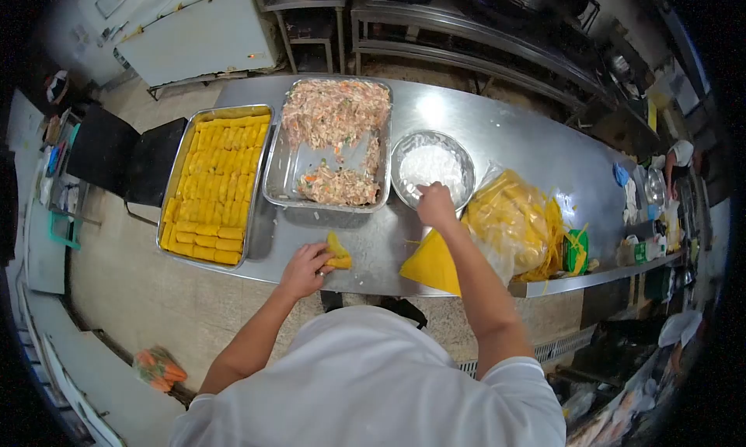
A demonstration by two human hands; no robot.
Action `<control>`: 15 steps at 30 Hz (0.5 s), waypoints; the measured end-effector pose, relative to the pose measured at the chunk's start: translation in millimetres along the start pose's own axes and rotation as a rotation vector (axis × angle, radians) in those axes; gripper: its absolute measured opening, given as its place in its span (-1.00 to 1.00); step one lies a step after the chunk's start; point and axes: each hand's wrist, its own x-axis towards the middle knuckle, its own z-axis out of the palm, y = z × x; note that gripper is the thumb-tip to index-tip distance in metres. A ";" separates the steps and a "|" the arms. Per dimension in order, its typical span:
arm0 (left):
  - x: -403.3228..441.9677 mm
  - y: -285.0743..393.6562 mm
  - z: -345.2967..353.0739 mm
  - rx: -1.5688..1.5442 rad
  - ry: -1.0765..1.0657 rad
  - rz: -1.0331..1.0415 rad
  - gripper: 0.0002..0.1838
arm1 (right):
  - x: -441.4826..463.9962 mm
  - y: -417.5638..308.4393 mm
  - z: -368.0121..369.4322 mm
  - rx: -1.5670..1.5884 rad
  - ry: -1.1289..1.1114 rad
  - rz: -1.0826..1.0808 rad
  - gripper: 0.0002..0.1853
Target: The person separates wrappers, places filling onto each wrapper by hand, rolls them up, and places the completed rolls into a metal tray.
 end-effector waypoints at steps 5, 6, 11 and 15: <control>2.3 4.3 -4.7 0.094 -0.023 -0.013 -0.57 | 28.2 29.5 14.2 -0.276 -0.233 -0.137 -0.59; 2.4 4.1 -4.4 0.097 -0.023 -0.018 -0.57 | 32.1 30.4 18.1 -0.239 -0.287 -0.140 -0.58; 0.7 2.0 -3.1 0.111 -0.006 -0.015 -0.58 | 23.1 5.7 -8.1 0.428 -0.397 0.213 -0.49; -1.1 0.4 -3.6 0.103 -0.028 -0.020 -0.59 | 13.9 9.7 -12.3 0.779 -0.285 0.368 -0.47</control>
